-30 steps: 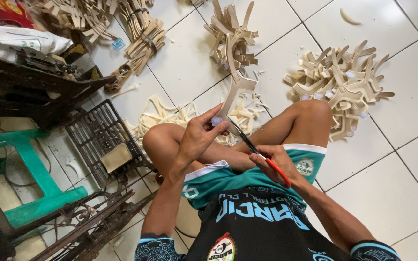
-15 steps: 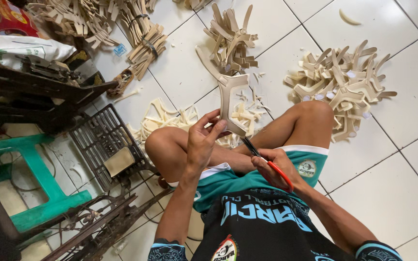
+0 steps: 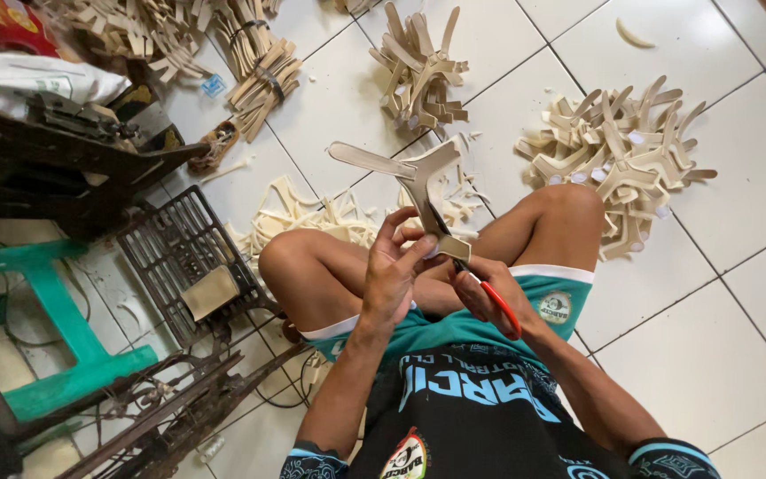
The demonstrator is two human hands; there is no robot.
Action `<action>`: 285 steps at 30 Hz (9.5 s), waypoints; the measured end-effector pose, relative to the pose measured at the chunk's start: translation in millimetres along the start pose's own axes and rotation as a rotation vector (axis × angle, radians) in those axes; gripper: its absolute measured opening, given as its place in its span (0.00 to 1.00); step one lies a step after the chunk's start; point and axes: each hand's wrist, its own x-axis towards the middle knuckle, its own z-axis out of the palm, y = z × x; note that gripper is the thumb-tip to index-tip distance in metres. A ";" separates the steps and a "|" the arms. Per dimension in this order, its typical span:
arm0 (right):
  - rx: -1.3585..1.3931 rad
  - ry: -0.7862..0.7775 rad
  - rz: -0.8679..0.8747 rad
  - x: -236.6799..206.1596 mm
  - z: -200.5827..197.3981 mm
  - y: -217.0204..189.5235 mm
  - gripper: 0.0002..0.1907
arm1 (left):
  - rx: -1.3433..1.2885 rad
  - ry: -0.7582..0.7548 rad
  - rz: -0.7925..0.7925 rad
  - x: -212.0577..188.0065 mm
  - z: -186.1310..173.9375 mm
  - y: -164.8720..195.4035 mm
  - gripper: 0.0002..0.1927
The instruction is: The person sits on the floor and uses red-handled scissors to trim the edges of small, light-colored wooden parts. They pick up each part, trim it, and place it into a pile on the floor.
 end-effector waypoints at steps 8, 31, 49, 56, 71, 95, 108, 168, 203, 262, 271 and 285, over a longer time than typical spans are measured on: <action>0.156 0.026 0.061 -6.7 5.0 9.4 0.24 | 0.333 0.008 -0.003 5.8 12.5 18.3 0.29; 0.101 0.098 0.027 -0.3 2.0 24.6 0.25 | 0.394 -0.059 0.128 15.7 13.0 45.2 0.18; 0.103 0.008 -0.039 16.0 -1.8 15.4 0.22 | 0.134 0.046 0.066 13.8 12.8 14.0 0.14; 0.239 0.062 -0.097 12.4 2.4 16.1 0.27 | -0.203 0.088 -0.029 8.9 23.5 -14.8 0.15; -0.124 0.092 0.055 3.5 -20.1 -0.6 0.13 | 0.075 0.064 -0.010 31.7 -10.4 26.1 0.15; -0.448 -0.103 0.051 -12.7 -35.4 -11.3 0.19 | 0.983 -0.198 -0.012 18.3 7.4 95.7 0.20; -0.493 -0.010 0.059 -21.7 -35.4 6.4 0.24 | 0.705 -0.285 0.038 20.0 -7.1 80.7 0.14; 0.537 0.531 0.063 -41.0 -100.2 129.0 0.39 | 1.350 0.091 0.772 259.2 34.8 -71.8 0.14; 0.368 0.371 -0.028 -23.5 -66.2 74.2 0.29 | 1.208 -0.054 0.555 125.5 62.9 -49.2 0.10; -0.852 0.393 -0.314 7.5 -48.6 5.6 0.23 | 0.482 0.069 0.221 36.9 3.2 8.4 0.17; 0.052 0.410 -0.242 37.0 -21.0 8.3 0.14 | 1.391 -0.015 1.050 15.3 24.1 -6.5 0.10; -0.633 0.696 -0.552 35.0 -7.0 18.9 0.20 | 0.517 0.077 0.178 37.5 1.2 -24.3 0.12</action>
